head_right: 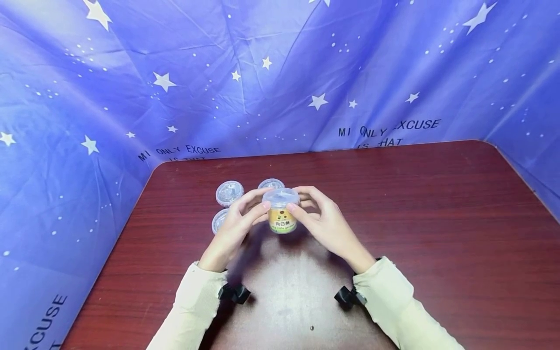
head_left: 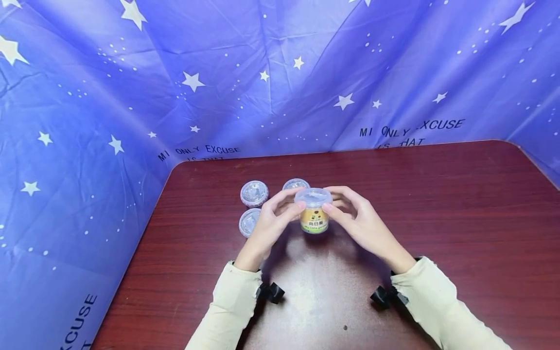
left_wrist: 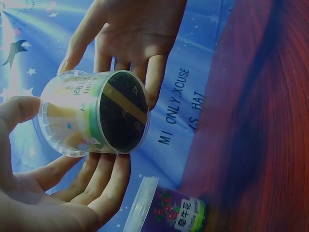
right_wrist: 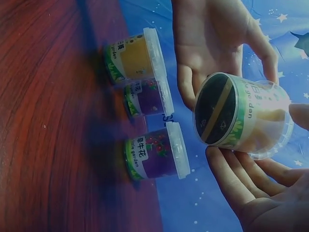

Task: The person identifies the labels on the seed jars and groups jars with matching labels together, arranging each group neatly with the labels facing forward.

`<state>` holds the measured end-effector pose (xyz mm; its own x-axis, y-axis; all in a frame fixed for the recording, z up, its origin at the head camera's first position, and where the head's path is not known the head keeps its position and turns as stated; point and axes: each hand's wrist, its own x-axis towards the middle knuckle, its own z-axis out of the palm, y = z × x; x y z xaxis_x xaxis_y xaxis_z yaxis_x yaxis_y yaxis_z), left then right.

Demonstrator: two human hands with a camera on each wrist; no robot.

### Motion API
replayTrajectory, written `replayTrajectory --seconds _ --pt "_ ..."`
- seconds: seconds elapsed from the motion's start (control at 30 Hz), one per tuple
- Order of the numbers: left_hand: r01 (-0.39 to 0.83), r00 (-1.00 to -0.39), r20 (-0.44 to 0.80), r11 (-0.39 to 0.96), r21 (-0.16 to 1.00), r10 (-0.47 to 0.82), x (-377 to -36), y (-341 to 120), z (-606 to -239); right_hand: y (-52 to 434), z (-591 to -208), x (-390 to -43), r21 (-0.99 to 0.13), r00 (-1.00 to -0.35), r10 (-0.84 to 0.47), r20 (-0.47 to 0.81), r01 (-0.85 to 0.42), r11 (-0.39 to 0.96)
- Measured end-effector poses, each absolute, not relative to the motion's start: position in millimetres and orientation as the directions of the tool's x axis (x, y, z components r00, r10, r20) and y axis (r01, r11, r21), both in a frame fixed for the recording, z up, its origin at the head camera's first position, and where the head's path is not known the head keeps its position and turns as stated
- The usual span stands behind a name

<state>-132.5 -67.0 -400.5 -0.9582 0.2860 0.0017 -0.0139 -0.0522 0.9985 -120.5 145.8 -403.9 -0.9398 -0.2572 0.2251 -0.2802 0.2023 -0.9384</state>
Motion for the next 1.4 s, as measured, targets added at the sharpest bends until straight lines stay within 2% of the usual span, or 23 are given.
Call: replayTrajectory --seconds 0.47,0.8,1.0,1.4 --pt "0.009 -0.961 -0.002 0.039 0.999 0.276 -130.2 -82.7 -405.6 135.3 -409.3 -129.0 -0.954 -0.927 -0.330 0.177 -0.244 0.174" --pt "-0.049 -0.955 -0.053 0.022 0.999 0.293 -123.5 -89.4 -419.5 129.8 -421.6 -130.7 -0.966 -0.912 -0.385 0.144 -0.214 0.147" --pt "-0.025 -0.945 -0.030 0.021 0.999 0.327 -120.0 -86.7 -425.8 130.2 -430.7 -129.5 -0.958 -0.907 -0.396 0.146 -0.229 0.171" --pt "0.004 -0.950 -0.006 0.030 1.000 0.313 -113.7 -79.1 -437.3 132.1 -442.0 -126.6 -0.945 -0.906 -0.399 0.141 -0.243 0.219"
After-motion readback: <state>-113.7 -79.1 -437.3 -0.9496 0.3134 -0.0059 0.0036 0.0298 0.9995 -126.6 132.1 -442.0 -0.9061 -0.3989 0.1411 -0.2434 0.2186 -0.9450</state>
